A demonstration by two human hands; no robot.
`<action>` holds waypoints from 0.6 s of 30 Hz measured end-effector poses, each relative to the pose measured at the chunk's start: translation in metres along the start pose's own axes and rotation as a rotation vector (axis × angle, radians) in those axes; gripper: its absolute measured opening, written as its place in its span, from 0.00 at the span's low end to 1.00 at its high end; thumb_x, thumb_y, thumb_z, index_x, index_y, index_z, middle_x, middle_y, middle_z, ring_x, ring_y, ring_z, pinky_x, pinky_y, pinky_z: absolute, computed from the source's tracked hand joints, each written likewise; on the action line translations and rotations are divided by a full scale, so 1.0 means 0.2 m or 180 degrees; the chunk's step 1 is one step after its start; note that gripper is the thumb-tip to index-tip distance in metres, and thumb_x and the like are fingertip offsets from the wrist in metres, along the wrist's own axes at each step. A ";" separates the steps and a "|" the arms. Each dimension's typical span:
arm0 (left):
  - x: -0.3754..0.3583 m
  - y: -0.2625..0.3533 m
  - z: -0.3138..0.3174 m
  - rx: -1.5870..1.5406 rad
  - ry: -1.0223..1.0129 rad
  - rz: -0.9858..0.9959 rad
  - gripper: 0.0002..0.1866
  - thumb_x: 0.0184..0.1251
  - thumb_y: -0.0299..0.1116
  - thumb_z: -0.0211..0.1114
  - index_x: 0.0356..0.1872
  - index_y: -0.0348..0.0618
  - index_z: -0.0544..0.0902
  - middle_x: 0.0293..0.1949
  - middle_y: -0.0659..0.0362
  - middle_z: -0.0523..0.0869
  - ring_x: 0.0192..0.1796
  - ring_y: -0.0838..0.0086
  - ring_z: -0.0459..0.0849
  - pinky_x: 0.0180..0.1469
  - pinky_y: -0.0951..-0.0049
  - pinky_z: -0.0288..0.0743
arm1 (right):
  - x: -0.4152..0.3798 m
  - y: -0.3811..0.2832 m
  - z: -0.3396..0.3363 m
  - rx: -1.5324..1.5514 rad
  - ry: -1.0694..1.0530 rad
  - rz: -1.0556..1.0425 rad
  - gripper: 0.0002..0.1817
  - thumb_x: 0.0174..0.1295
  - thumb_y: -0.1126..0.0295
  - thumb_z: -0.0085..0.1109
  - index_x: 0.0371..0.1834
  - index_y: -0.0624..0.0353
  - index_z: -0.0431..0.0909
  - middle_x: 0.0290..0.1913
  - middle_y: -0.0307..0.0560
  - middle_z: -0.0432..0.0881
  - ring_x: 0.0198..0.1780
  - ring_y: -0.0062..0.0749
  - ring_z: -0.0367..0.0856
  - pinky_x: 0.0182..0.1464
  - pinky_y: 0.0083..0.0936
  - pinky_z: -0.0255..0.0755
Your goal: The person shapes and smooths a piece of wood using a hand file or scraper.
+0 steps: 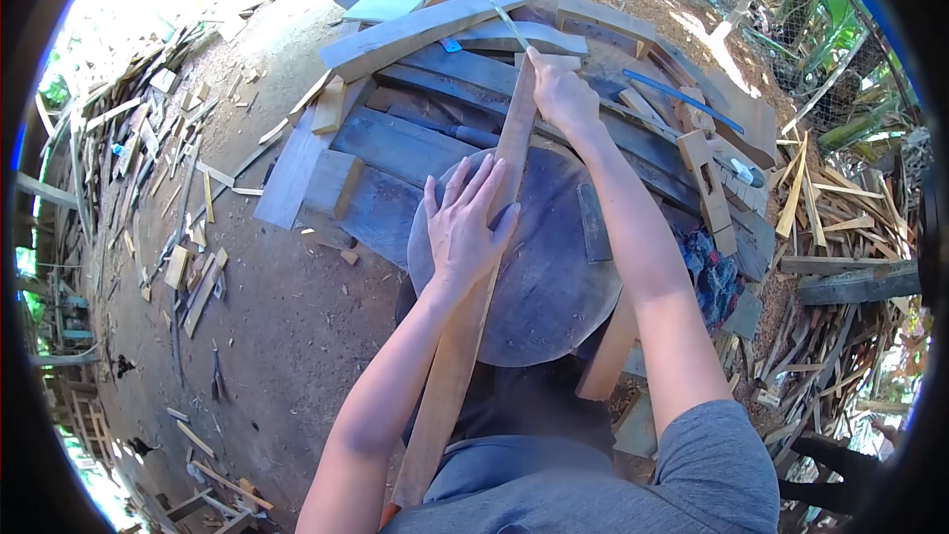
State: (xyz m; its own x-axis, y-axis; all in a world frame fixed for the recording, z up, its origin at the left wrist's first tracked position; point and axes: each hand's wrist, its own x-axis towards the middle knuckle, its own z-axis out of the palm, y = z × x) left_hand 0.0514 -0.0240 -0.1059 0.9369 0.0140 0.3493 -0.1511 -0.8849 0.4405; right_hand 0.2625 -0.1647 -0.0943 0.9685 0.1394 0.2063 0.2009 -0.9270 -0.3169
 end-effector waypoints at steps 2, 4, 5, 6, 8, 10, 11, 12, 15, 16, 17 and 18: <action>0.00 -0.01 0.00 -0.0037 -0.0023 -0.0043 0.32 0.66 0.46 0.69 0.72 0.59 0.76 0.72 0.64 0.77 0.78 0.62 0.67 0.80 0.42 0.47 | -0.15 -0.01 -0.10 -0.0041 -0.0145 -0.0078 0.25 0.75 0.60 0.43 0.75 0.30 0.70 0.39 0.64 0.88 0.41 0.59 0.89 0.46 0.55 0.82; 0.00 0.00 0.00 -0.0054 -0.0044 -0.0033 0.32 0.65 0.46 0.69 0.72 0.60 0.77 0.73 0.64 0.77 0.78 0.62 0.67 0.80 0.42 0.46 | -0.35 -0.03 -0.21 -0.0098 -0.0347 -0.0151 0.26 0.73 0.63 0.45 0.75 0.33 0.71 0.37 0.63 0.88 0.41 0.56 0.90 0.46 0.54 0.83; 0.01 0.00 0.00 -0.0058 -0.0048 -0.0070 0.32 0.65 0.46 0.69 0.72 0.60 0.77 0.73 0.64 0.77 0.78 0.62 0.67 0.80 0.42 0.46 | -0.43 -0.04 -0.26 -0.0205 -0.0526 -0.0156 0.26 0.73 0.63 0.46 0.75 0.33 0.71 0.36 0.63 0.88 0.40 0.56 0.90 0.45 0.54 0.83; 0.01 0.00 -0.01 -0.0102 -0.0032 -0.0043 0.32 0.65 0.46 0.69 0.71 0.58 0.77 0.72 0.63 0.77 0.78 0.62 0.67 0.80 0.41 0.45 | -0.46 -0.05 -0.29 -0.0301 -0.0698 -0.0157 0.26 0.72 0.63 0.47 0.74 0.32 0.71 0.35 0.64 0.88 0.39 0.56 0.90 0.44 0.54 0.82; 0.01 0.00 -0.01 -0.0137 -0.0034 0.0011 0.31 0.65 0.45 0.69 0.71 0.56 0.77 0.72 0.62 0.78 0.77 0.61 0.68 0.80 0.40 0.44 | -0.42 -0.04 -0.29 -0.0323 -0.0782 -0.0131 0.27 0.72 0.64 0.46 0.74 0.33 0.72 0.36 0.65 0.88 0.41 0.56 0.90 0.44 0.54 0.83; 0.01 0.00 0.00 -0.0108 -0.0010 0.0008 0.31 0.65 0.45 0.69 0.71 0.56 0.77 0.72 0.62 0.78 0.77 0.61 0.68 0.80 0.40 0.44 | -0.25 0.00 -0.19 -0.0200 -0.0376 -0.0180 0.23 0.78 0.57 0.40 0.74 0.30 0.71 0.41 0.65 0.88 0.44 0.61 0.88 0.48 0.56 0.81; 0.01 0.00 0.00 -0.0086 0.0000 0.0040 0.31 0.65 0.45 0.69 0.71 0.56 0.77 0.72 0.62 0.78 0.77 0.61 0.68 0.80 0.40 0.44 | -0.13 0.02 -0.14 -0.0180 -0.0343 -0.0172 0.23 0.78 0.57 0.40 0.74 0.30 0.71 0.41 0.65 0.88 0.44 0.61 0.88 0.48 0.56 0.81; 0.01 0.00 0.00 -0.0049 -0.0016 0.0016 0.32 0.65 0.45 0.69 0.71 0.57 0.77 0.72 0.63 0.77 0.78 0.62 0.67 0.80 0.41 0.45 | -0.01 0.04 -0.07 -0.0108 -0.0275 -0.0037 0.23 0.78 0.56 0.40 0.74 0.31 0.71 0.44 0.65 0.87 0.46 0.62 0.88 0.49 0.56 0.81; 0.01 0.00 0.00 -0.0029 0.0015 0.0000 0.32 0.65 0.46 0.70 0.72 0.59 0.77 0.72 0.64 0.78 0.78 0.62 0.67 0.80 0.43 0.47 | 0.05 0.10 0.01 -0.0043 -0.0368 0.0111 0.24 0.77 0.53 0.39 0.74 0.34 0.71 0.50 0.64 0.86 0.51 0.62 0.86 0.54 0.55 0.80; 0.00 0.01 -0.01 -0.0062 0.0005 -0.0017 0.32 0.65 0.45 0.70 0.71 0.58 0.77 0.72 0.63 0.78 0.78 0.62 0.67 0.80 0.43 0.47 | 0.01 0.10 0.00 -0.0057 -0.0585 0.0152 0.25 0.77 0.52 0.38 0.74 0.36 0.72 0.54 0.64 0.85 0.55 0.63 0.85 0.57 0.54 0.79; 0.00 0.01 -0.01 -0.0103 0.0030 -0.0006 0.32 0.64 0.44 0.71 0.71 0.57 0.78 0.71 0.62 0.79 0.77 0.63 0.68 0.80 0.43 0.48 | -0.07 0.10 0.00 0.0148 -0.0515 0.0164 0.24 0.77 0.58 0.37 0.72 0.38 0.73 0.55 0.61 0.86 0.56 0.60 0.85 0.59 0.55 0.77; 0.02 0.01 -0.01 -0.0097 0.0062 -0.0072 0.32 0.64 0.44 0.71 0.71 0.57 0.78 0.71 0.62 0.79 0.77 0.63 0.68 0.80 0.43 0.48 | -0.10 0.11 -0.04 0.0137 -0.0545 0.0098 0.24 0.77 0.58 0.37 0.72 0.38 0.73 0.55 0.61 0.86 0.56 0.60 0.85 0.59 0.55 0.77</action>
State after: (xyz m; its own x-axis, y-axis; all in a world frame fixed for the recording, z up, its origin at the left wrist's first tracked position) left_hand 0.0546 -0.0237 -0.1013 0.9339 0.0431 0.3549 -0.1398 -0.8696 0.4735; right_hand 0.2455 -0.1901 -0.0987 0.9845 0.1718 0.0363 0.1732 -0.9165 -0.3606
